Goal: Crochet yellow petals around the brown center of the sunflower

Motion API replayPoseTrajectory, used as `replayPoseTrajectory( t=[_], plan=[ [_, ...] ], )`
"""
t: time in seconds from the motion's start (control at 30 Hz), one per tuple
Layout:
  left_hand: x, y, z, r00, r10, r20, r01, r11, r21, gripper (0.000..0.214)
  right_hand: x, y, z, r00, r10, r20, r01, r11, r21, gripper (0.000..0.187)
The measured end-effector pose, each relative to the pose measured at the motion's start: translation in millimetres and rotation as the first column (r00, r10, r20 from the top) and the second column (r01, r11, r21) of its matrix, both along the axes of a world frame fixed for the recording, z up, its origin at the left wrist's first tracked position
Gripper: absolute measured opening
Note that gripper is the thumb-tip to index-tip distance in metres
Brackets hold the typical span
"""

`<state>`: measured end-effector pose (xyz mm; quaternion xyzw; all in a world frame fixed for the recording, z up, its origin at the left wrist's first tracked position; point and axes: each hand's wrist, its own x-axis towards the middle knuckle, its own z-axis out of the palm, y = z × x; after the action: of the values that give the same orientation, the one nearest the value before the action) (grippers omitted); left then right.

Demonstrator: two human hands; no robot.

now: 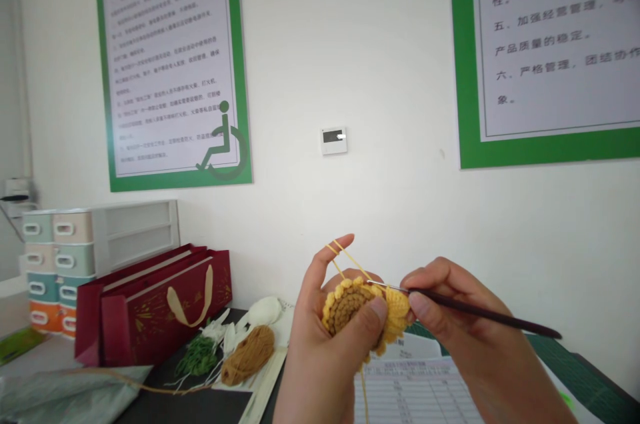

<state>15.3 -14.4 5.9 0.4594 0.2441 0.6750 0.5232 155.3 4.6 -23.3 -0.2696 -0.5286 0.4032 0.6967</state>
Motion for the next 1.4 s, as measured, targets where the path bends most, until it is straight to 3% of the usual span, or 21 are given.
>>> replayPoseTrajectory(
  t=[0.2,0.5,0.77,1.03,1.4],
  plan=[
    [-1,6,-0.3,1.0,-0.018,-0.003,0.018,0.999,0.026,0.076,-1,4,-1.5,0.999,-0.028,0.02,0.027,0.999,0.037,0.018],
    [-2,8,-2.8,1.0,-0.018,-0.022,0.018,1.0,0.009,0.077,12,18,-10.2,0.99,0.04,0.135,-0.053,0.994,0.092,0.015],
    [3,13,-5.2,1.0,-0.007,-0.001,0.007,1.0,0.024,0.081,6,7,-3.2,1.0,0.016,0.023,-0.015,1.0,-0.013,0.02],
    [5,11,-4.7,1.0,0.013,-0.017,-0.013,1.0,0.017,0.08,7,8,-3.1,0.999,0.053,0.009,-0.053,0.999,-0.001,0.021],
    [4,10,-5.8,1.0,0.008,-0.002,-0.008,1.0,0.025,0.081,3,5,-2.1,1.0,-0.008,0.023,0.008,1.0,0.009,0.021]
  ],
)
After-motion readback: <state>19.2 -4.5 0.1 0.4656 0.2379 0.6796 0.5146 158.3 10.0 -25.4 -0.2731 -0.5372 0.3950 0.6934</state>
